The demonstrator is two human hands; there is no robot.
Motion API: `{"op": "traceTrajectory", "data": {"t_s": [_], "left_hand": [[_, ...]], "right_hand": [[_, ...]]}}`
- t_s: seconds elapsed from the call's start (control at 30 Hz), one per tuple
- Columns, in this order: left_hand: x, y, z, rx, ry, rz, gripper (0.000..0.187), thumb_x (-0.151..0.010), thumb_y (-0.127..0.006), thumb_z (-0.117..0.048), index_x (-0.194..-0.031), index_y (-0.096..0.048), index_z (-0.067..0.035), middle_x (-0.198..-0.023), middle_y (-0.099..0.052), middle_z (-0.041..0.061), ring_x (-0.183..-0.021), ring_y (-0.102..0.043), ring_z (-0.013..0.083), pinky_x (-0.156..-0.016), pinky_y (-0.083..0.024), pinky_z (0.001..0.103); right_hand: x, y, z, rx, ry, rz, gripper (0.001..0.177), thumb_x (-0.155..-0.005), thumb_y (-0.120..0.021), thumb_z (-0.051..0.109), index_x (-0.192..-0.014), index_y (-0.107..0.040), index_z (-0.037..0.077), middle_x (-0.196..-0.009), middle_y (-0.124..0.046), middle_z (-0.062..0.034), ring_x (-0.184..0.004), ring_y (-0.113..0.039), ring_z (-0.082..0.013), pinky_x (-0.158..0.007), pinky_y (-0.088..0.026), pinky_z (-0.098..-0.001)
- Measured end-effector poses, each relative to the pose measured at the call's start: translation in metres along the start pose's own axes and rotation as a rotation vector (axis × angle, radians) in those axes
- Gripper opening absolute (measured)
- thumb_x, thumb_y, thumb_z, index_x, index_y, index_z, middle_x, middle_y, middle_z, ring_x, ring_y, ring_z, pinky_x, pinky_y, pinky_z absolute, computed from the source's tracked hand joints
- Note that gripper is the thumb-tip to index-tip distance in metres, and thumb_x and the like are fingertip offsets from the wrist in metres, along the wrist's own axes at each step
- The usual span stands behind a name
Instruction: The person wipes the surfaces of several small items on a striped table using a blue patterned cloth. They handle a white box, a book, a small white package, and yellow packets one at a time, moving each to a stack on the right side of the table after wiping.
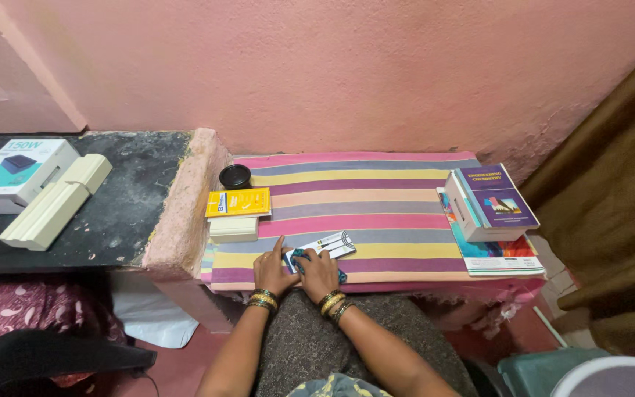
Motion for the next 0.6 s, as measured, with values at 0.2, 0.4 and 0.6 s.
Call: {"op": "traceTrajectory", "data": {"t_s": [0.2,0.4,0.6], "left_hand": [[-0.001,0.009,-0.01,0.005,0.051,0.077,0.126,-0.046,-0.099,-0.048,-0.151,-0.037,-0.015,-0.126,-0.071,0.0,-0.12,-0.06,0.0231,-0.108,-0.034,0.045],[-0.001,-0.005,0.0,-0.11,0.113,0.147,0.115,-0.054,-0.095,-0.061,-0.148,-0.046,-0.017,-0.124,-0.068,0.006,-0.124,-0.057,0.0227,-0.11,-0.035,0.043],[-0.01,-0.022,0.017,0.022,0.099,0.198,0.099,-0.06,-0.089,-0.062,-0.144,-0.051,-0.024,-0.129,-0.068,0.003,-0.123,-0.057,0.0218,-0.106,-0.037,0.044]], "right_hand": [[-0.024,0.008,-0.056,0.063,-0.196,-0.015,0.025,-0.089,-0.067,0.021,-0.111,-0.079,0.025,-0.121,-0.068,0.0016,-0.1,-0.057,-0.0258,-0.081,-0.045,-0.0421],[-0.026,0.028,-0.158,0.084,-0.375,-0.094,0.025,-0.093,-0.065,0.032,-0.112,-0.078,0.021,-0.121,-0.067,-0.0013,-0.104,-0.06,-0.032,-0.086,-0.051,-0.0469],[-0.001,0.045,-0.202,-0.007,-0.439,-0.17,0.028,-0.094,-0.066,0.034,-0.114,-0.076,0.018,-0.117,-0.067,-0.0032,-0.106,-0.061,-0.0311,-0.089,-0.053,-0.0445]]}}
Point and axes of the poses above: each hand's wrist, its own x-axis away from the middle knuckle, its own y-axis out of the back of the hand, z = x × y, the point moved 6 cm from there along -x, towards the middle knuckle
